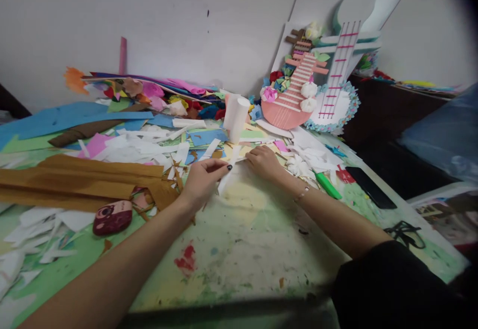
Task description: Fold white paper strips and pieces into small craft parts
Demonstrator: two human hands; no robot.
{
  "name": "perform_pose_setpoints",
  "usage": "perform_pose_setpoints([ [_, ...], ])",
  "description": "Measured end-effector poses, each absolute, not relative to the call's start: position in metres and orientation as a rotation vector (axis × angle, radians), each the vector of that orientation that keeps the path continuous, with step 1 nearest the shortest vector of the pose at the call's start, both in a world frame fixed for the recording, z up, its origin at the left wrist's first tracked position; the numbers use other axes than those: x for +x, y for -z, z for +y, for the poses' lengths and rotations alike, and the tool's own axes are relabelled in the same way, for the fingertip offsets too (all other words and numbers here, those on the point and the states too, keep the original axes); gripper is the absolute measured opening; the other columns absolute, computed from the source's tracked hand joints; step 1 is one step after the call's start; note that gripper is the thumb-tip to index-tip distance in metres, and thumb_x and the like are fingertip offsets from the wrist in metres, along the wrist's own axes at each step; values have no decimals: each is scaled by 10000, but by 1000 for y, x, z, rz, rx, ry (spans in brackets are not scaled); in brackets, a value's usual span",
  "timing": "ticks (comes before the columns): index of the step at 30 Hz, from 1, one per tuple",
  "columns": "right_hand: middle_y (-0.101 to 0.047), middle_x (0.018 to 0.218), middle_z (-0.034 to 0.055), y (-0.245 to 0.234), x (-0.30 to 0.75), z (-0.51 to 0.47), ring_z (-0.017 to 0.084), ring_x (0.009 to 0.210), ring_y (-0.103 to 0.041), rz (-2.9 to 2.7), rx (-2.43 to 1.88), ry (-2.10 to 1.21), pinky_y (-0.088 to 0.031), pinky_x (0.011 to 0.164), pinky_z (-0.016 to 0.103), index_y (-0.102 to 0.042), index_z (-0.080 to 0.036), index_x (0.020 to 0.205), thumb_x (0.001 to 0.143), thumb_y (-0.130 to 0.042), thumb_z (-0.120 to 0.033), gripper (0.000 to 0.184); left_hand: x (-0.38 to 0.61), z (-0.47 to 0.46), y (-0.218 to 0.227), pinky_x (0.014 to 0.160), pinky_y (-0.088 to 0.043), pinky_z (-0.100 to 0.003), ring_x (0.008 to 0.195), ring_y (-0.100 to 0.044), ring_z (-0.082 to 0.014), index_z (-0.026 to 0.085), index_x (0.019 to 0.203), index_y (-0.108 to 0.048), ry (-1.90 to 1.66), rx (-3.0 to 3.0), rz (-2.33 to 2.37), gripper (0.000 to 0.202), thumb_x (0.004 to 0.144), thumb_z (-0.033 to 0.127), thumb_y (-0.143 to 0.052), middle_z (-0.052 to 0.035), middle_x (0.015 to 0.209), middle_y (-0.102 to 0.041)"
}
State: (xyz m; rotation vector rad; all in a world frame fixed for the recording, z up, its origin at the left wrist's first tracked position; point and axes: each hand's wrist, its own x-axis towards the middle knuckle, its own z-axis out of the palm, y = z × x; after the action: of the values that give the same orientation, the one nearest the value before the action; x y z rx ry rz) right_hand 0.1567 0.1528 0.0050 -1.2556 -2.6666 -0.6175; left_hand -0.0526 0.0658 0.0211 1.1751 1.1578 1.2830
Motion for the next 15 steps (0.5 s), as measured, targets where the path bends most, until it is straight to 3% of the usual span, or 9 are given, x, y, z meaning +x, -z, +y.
perform_pose_setpoints([
  [8,-698,806,67,3,183,64,183,809,-549,-2638,-922,668,-340,778,340,-688,-151,932,986,-441,-173,253,-53,68,-20,568,-482,-211,573,-624,-112,137,750,-689,-1367,1018,1098,309,547,312,-843,-2,641,-681],
  [12,-737,981,92,5,190,45,222,998,-577,-2618,-930,428,-373,887,386,-681,-161,1082,973,-482,-216,233,-49,65,-21,570,-528,-234,581,-671,-146,137,766,-674,-1303,1036,1140,319,554,295,-852,-21,665,-700],
  [15,-746,1036,86,2,197,47,223,989,-601,-2492,-932,142,-424,881,401,-696,-189,1098,955,-520,-259,237,-46,61,-20,550,-532,-226,577,-682,-153,143,781,-654,-1255,1097,1194,285,586,255,-830,-27,668,-701],
])
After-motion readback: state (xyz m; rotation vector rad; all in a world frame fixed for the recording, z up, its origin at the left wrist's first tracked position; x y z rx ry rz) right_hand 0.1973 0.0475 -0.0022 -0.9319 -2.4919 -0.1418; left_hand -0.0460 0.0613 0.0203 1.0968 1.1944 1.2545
